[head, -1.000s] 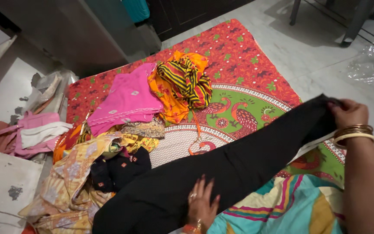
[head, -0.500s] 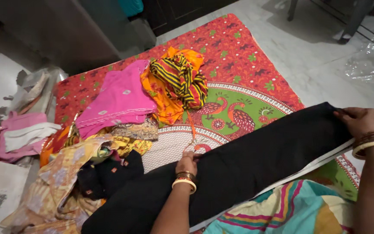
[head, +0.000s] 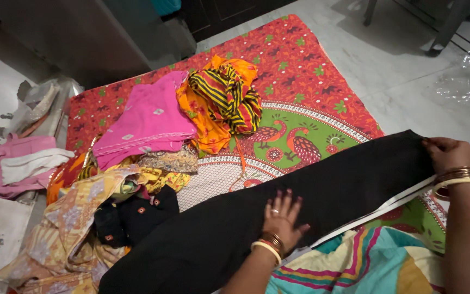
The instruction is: The person folds a black garment on a bed by laying it flat, smoothing it by hand, and folding the sides and bottom into a rectangle.
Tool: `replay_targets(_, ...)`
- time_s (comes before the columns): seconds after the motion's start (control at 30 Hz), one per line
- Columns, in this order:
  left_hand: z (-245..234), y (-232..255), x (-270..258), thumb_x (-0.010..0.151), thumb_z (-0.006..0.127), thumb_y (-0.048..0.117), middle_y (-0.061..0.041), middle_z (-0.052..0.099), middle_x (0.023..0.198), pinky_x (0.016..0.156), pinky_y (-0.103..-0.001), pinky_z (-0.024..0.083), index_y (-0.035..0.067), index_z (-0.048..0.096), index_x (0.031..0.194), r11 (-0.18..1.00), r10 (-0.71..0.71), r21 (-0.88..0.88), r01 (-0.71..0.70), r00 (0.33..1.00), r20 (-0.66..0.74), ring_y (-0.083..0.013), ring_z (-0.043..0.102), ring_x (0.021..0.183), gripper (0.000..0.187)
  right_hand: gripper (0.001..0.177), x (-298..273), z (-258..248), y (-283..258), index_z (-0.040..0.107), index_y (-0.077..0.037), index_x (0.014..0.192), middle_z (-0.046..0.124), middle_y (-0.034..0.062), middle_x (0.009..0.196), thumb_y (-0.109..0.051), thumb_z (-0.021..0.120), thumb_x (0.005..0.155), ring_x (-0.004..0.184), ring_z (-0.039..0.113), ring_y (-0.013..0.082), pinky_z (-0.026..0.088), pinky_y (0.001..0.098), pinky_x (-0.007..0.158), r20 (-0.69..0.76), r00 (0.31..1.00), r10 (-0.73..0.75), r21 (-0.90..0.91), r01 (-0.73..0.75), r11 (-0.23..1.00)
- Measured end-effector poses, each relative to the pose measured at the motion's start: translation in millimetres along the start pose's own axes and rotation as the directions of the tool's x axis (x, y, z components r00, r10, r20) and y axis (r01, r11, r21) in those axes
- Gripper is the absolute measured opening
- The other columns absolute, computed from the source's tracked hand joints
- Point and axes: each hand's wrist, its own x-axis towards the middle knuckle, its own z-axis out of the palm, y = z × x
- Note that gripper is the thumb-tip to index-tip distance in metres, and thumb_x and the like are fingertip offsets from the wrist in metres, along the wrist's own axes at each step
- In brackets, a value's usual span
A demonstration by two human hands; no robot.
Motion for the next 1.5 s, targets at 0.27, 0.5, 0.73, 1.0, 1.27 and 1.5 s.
replay_targets(0.27, 43, 41, -17, 0.102, 0.046, 0.054, -0.019, 0.019, 0.172, 0.125, -0.057, 0.008, 0.011, 0.025, 0.165, 0.919, -0.012, -0.392, -0.031, 0.994, -0.108, -0.0377, 0.016, 0.16, 0.08, 0.029, -10, -9, -33, 0.076, -0.004, 0.119, 0.077, 0.0188, 0.105, -0.026, 0.075, 0.102, 0.092, 0.072, 0.027, 0.055, 0.0396, 0.085, 0.045, 0.987, -0.155, 0.098, 0.15, 0.984)
replay_targets(0.5, 49, -51, -12, 0.086, 0.031, 0.077, -0.011, 0.048, 0.158, 0.113, -0.046, 0.034, 0.017, 0.038, 0.155, -0.638, -0.327, -0.77, -0.006, 0.908, 0.264, -0.0316, 0.049, 0.14, 0.092, 0.046, -152, 51, -187, 0.065, -0.014, 0.141, 0.081, 0.0076, 0.113, -0.01, 0.065, 0.095, 0.076, 0.076, 0.0409, 0.062, 0.0538, 0.067, 0.708, 0.703, -0.062, 0.242, -0.158, 0.957)
replay_targets(0.73, 31, -107, -66, 0.093, 0.046, 0.056, -0.016, 0.063, 0.141, 0.103, -0.044, 0.049, 0.004, 0.045, 0.151, -0.564, -0.442, -0.822, -0.077, 0.869, 0.222, -0.0325, 0.062, 0.123, 0.078, 0.042, -302, 122, -223, 0.067, -0.004, 0.121, 0.077, 0.0179, 0.101, -0.024, 0.075, 0.085, 0.092, 0.077, 0.0257, 0.059, 0.0357, 0.081, 0.812, 0.162, -0.56, 0.436, 0.47, 0.768)
replay_targets(1.0, 62, -119, -53, 0.08, 0.058, -0.019, -0.01, 0.059, 0.145, 0.108, -0.036, 0.05, 0.015, 0.036, 0.157, 0.211, -0.719, -0.975, -0.069, 0.665, -0.203, -0.0261, 0.062, 0.13, 0.087, 0.038, -159, 159, -140, 0.071, -0.01, 0.121, 0.076, 0.0192, 0.104, -0.024, 0.07, 0.085, 0.095, 0.074, 0.0348, 0.059, 0.0442, 0.086, 0.498, 0.8, -0.335, -0.025, 0.399, 0.917)
replay_targets(1.27, 58, -137, -107, 0.076, 0.078, -0.004, -0.02, 0.059, 0.142, 0.111, -0.037, 0.045, 0.021, 0.055, 0.146, 0.748, -0.476, -0.622, 0.231, 0.84, -0.26, -0.0364, 0.054, 0.135, 0.077, 0.057, -156, 146, -138, 0.071, -0.002, 0.115, 0.081, 0.0211, 0.097, -0.032, 0.087, 0.07, 0.083, 0.081, 0.0363, 0.066, 0.0515, 0.076, 0.873, 0.471, 0.128, -0.308, 0.327, 0.893)
replay_targets(1.5, 63, -121, -118, 0.081, 0.067, -0.001, -0.015, 0.048, 0.152, 0.103, -0.038, 0.052, 0.017, 0.056, 0.142, 0.73, -0.582, -0.535, 0.426, 0.798, -0.159, -0.0375, 0.06, 0.126, 0.064, 0.043, -184, 104, -154, 0.081, -0.007, 0.103, 0.081, 0.0101, 0.1, -0.038, 0.086, 0.074, 0.09, 0.076, 0.0276, 0.06, 0.0436, 0.079, 0.88, 0.337, 0.336, -0.475, 0.65, 0.593)
